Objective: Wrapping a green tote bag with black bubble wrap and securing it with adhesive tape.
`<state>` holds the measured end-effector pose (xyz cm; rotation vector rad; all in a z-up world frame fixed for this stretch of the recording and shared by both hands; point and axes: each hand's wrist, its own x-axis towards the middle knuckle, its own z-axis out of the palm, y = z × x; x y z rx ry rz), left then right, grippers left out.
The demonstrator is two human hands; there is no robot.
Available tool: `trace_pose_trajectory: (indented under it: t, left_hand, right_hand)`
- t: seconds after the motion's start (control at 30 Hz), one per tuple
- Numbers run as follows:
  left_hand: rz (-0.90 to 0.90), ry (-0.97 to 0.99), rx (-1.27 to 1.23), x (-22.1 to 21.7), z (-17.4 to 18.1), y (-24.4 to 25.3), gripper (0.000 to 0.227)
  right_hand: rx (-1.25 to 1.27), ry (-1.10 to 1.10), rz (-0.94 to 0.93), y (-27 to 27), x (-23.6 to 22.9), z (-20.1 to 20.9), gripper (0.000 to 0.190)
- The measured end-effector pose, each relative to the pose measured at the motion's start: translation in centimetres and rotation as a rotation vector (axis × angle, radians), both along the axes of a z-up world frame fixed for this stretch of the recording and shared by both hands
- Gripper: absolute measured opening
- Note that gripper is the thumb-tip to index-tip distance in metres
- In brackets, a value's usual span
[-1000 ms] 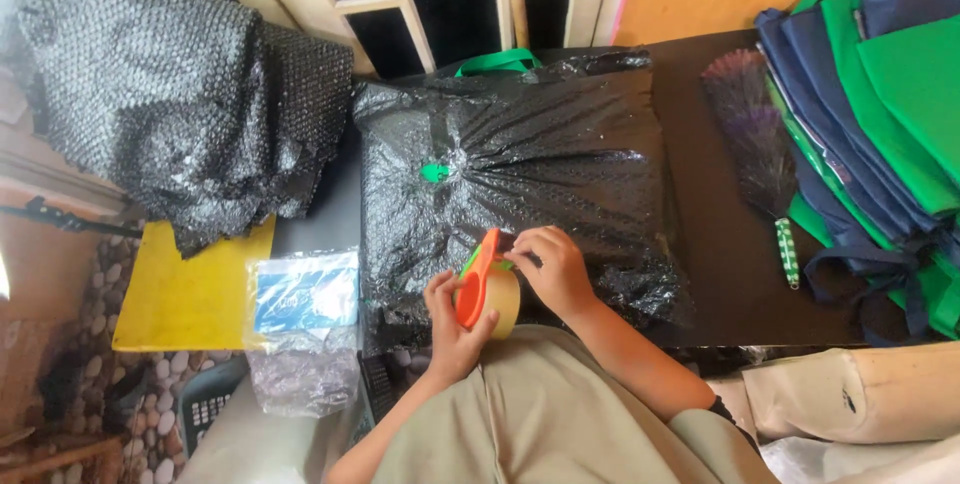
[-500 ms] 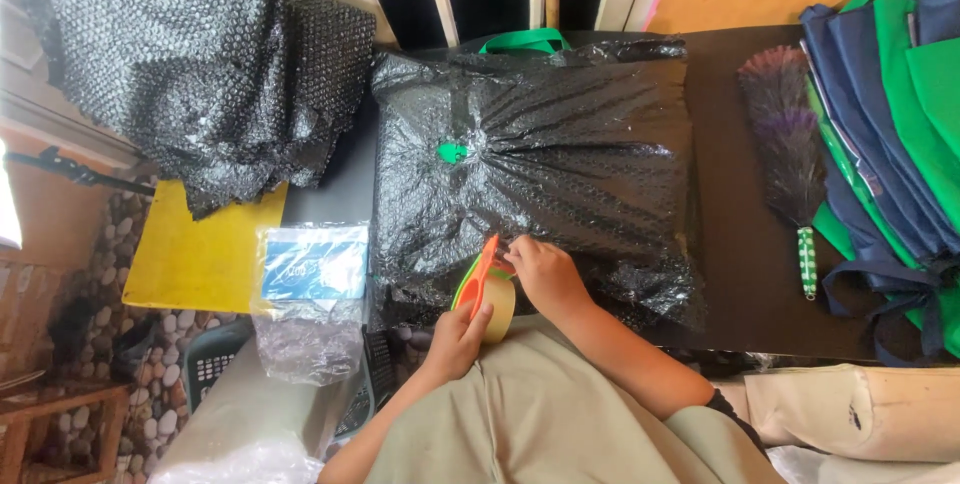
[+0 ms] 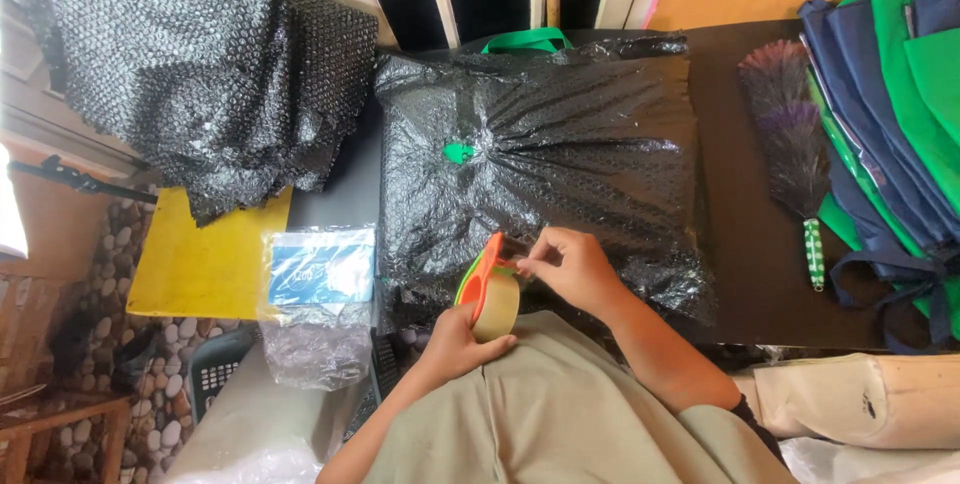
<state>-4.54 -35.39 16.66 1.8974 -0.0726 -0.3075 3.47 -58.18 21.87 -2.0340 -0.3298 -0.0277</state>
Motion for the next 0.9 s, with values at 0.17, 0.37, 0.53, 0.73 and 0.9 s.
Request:
trace_pose_trajectory:
  t: [0.17, 0.37, 0.53, 0.73, 0.9]
  left_hand:
    - [-0.014, -0.044, -0.030, 0.2, -2.0, 2.6, 0.031]
    - [-0.042, -0.041, -0.188, -0.4, -2.7, 4.9, 0.029]
    - [-0.042, -0.060, -0.268, 0.1, -1.1, 6.5, 0.034]
    - [-0.067, -0.040, -0.240, -0.9, -1.3, 9.6, 0.036]
    - [-0.160, -0.199, -0.260, -1.4, -0.6, 12.5, 0.039]
  right_hand:
    - [0.105, 0.032, 0.007, -1.4, 0.5, 3.6, 0.013]
    - [0.198, 0.095, -0.036, -1.8, 3.1, 4.6, 0.016]
    - [0.342, 0.196, -0.033, -1.4, 5.5, 2.6, 0.018]
    - [0.291, 0.330, -0.011, 1.2, 7.1, 3.1, 0.018]
    - [0.472, 0.640, 0.140, 4.1, 8.9, -3.3, 0.024]
